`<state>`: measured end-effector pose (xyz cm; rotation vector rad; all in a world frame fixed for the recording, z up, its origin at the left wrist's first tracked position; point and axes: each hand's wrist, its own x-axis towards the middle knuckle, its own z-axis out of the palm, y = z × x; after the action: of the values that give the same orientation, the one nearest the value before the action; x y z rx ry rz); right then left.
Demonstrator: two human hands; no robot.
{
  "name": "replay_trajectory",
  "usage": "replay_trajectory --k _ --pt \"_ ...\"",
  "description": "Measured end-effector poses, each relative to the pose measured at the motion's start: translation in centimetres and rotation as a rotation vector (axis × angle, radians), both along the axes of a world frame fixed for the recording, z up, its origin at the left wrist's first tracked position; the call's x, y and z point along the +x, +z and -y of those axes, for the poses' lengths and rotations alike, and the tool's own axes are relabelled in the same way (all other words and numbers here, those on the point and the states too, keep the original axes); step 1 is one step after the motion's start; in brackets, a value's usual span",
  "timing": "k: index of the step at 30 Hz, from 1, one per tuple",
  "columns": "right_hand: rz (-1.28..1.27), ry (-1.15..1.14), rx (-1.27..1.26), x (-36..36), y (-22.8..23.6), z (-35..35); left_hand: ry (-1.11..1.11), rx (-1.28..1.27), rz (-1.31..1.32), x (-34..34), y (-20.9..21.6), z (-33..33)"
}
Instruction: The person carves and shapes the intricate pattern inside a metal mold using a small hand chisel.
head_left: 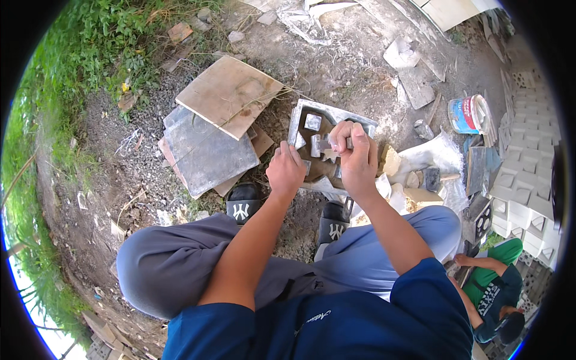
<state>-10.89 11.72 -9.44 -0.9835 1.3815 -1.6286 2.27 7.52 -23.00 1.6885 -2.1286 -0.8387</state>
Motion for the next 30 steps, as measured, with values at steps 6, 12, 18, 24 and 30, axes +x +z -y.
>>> replay_trajectory --k 6,12,18,24,30 --pt "-0.059 0.008 -0.05 0.7 0.3 0.0 -0.005 0.026 0.012 -0.1 0.1 0.1" --pt "-0.045 0.037 -0.142 0.9 1.0 -0.6 0.003 0.017 0.015 0.3 0.2 0.0" --pt "-0.024 -0.001 -0.092 0.9 0.5 0.2 0.022 0.055 -0.003 0.1 0.1 -0.1" --pt "0.047 -0.03 -0.027 1.1 -0.2 0.9 0.007 0.057 0.018 -0.2 0.4 -0.1" --pt "-0.008 0.008 -0.082 0.2 -0.2 0.4 0.001 0.069 0.003 -0.5 1.0 0.1"
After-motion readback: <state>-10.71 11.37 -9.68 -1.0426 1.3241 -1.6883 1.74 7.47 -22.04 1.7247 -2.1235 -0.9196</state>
